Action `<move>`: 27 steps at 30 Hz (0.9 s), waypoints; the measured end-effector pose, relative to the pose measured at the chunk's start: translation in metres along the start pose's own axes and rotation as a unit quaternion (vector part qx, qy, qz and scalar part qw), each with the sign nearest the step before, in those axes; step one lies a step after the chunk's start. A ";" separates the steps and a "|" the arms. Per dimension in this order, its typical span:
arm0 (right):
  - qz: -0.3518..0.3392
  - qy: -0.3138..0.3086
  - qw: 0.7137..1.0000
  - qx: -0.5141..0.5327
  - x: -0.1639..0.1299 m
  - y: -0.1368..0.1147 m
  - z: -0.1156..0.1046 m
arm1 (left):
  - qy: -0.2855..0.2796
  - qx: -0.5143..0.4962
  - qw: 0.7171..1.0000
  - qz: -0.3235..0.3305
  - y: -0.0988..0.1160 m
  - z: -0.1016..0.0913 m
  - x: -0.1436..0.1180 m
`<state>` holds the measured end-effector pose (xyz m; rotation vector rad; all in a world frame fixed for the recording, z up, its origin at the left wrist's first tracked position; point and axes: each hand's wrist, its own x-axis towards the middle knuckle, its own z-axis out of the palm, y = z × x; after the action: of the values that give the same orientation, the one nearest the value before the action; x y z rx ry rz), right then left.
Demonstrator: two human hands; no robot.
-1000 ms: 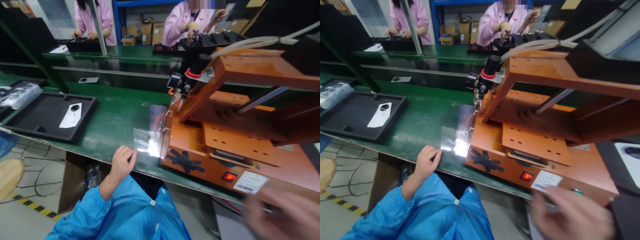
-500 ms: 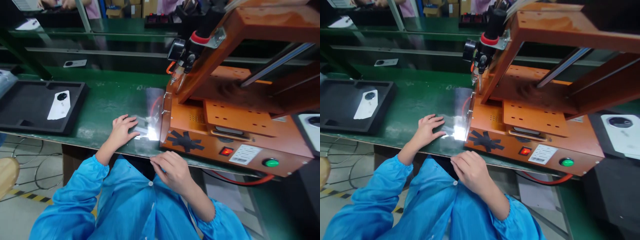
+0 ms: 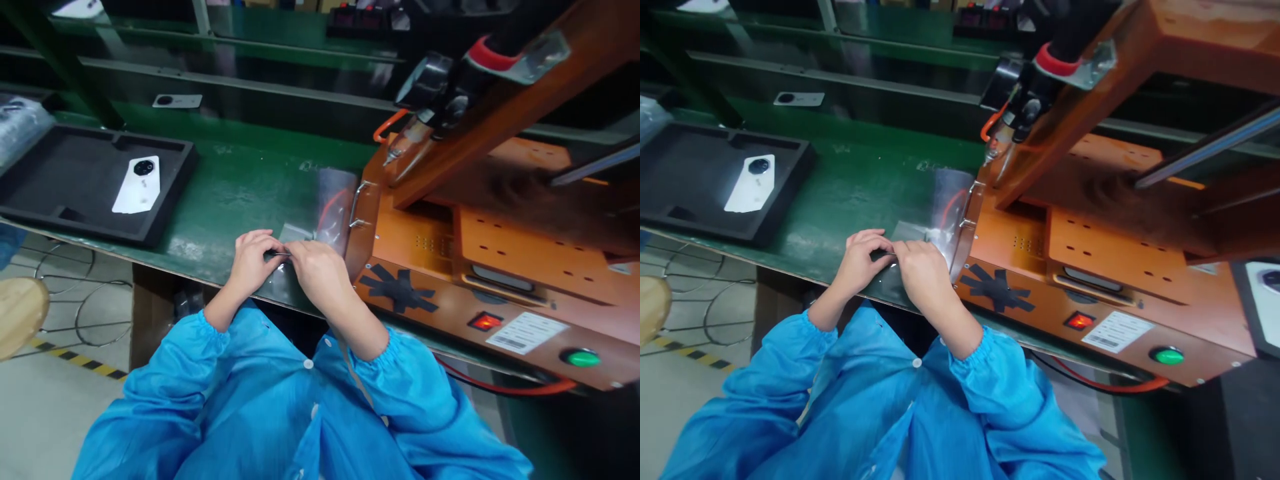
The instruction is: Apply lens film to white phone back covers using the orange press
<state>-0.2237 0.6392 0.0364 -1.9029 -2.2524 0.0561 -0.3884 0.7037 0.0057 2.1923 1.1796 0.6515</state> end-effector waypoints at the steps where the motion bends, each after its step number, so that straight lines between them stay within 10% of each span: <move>1: -0.005 0.010 1.000 -0.011 -0.002 0.001 0.001 | 0.004 -0.004 1.000 0.002 -0.001 0.001 0.000; 8: -0.107 0.065 0.990 -0.070 -0.009 -0.001 -0.006 | -0.008 0.021 0.999 0.024 -0.004 0.003 -0.003; 27: -0.122 0.046 0.988 -0.082 -0.009 0.003 -0.007 | -0.017 0.027 0.999 0.036 -0.007 0.001 -0.004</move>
<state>-0.2186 0.6300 0.0417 -1.6463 -2.4737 -0.2536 -0.3930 0.7033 -0.0002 2.2917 1.1175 0.6162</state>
